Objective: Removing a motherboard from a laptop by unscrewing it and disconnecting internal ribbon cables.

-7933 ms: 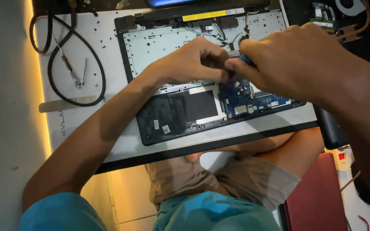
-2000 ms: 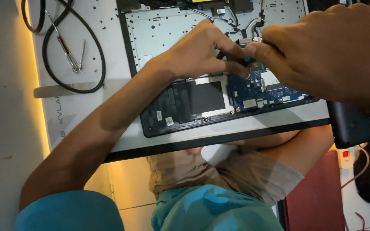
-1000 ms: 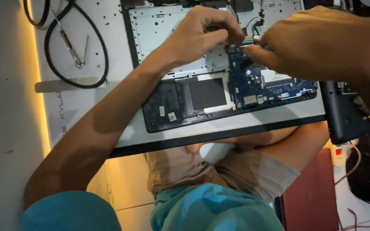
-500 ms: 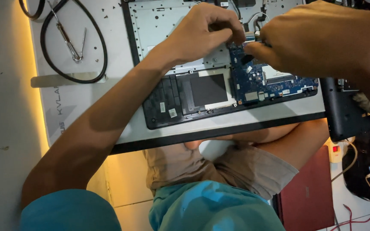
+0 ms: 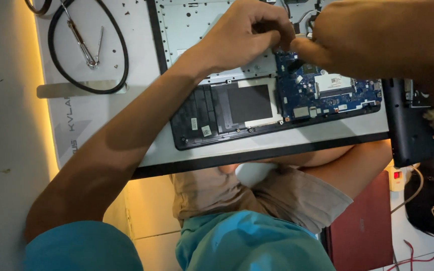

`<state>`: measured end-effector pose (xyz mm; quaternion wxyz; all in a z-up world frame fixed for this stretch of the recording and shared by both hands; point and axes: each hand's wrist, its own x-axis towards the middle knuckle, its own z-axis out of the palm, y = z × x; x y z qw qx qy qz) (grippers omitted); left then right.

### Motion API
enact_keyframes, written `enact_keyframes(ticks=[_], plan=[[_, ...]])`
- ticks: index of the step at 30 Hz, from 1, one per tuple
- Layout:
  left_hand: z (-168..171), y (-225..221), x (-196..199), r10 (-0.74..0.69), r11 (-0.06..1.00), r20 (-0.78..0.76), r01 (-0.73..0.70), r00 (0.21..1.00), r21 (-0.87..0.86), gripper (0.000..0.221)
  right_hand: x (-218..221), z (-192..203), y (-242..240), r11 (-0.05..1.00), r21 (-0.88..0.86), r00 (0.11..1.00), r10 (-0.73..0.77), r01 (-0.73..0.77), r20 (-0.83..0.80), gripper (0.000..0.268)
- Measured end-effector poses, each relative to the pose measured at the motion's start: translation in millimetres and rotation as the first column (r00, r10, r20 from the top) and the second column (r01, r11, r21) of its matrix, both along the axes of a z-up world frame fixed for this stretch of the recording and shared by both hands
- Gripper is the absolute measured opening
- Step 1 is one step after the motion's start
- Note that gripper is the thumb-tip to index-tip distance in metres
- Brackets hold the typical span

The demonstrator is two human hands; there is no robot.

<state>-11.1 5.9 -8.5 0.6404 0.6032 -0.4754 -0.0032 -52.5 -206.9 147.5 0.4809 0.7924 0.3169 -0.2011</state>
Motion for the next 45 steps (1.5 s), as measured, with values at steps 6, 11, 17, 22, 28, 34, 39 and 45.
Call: enact_keyframes(ticks=[6,11,17,22,28,34,39,45], plan=[[4,1,0,0.015,1.0,0.044,-0.014,0.999,-0.018,0.025,-1,13,7,0.931,0.019,0.931,-0.363,0.364,-0.034,0.075],[7,2,-2,0.018,1.0,-0.01,-0.018,1.0,-0.016,0.021,-6,12,2,0.941,0.095,0.946,-0.322,0.323,-0.027,0.076],[0,1,3,-0.002,1.0,0.026,0.002,1.0,0.0,0.025,-7,28,29,0.93,0.021,0.928,-0.364,0.366,-0.081,0.085],[3,2,2,-0.022,0.999,0.005,0.022,1.0,-0.024,0.022,-5,28,30,0.941,0.015,0.937,-0.334,0.337,-0.101,0.068],[1,2,4,-0.026,0.999,-0.004,0.026,1.0,-0.023,0.026,-7,36,50,0.951,0.009,0.944,-0.307,0.31,-0.121,0.057],[5,1,3,-0.039,0.998,-0.053,0.036,0.998,-0.046,0.025,-1,27,42,0.942,-0.001,0.928,-0.331,0.335,-0.171,0.058],[6,4,1,-0.049,0.997,-0.028,0.047,0.998,-0.054,0.025,0,22,41,0.942,0.016,0.924,-0.327,0.336,-0.199,0.053],[6,3,1,-0.017,0.999,0.001,0.017,1.0,-0.046,0.025,-7,25,44,0.968,-0.027,0.943,-0.249,0.249,-0.22,0.045]])
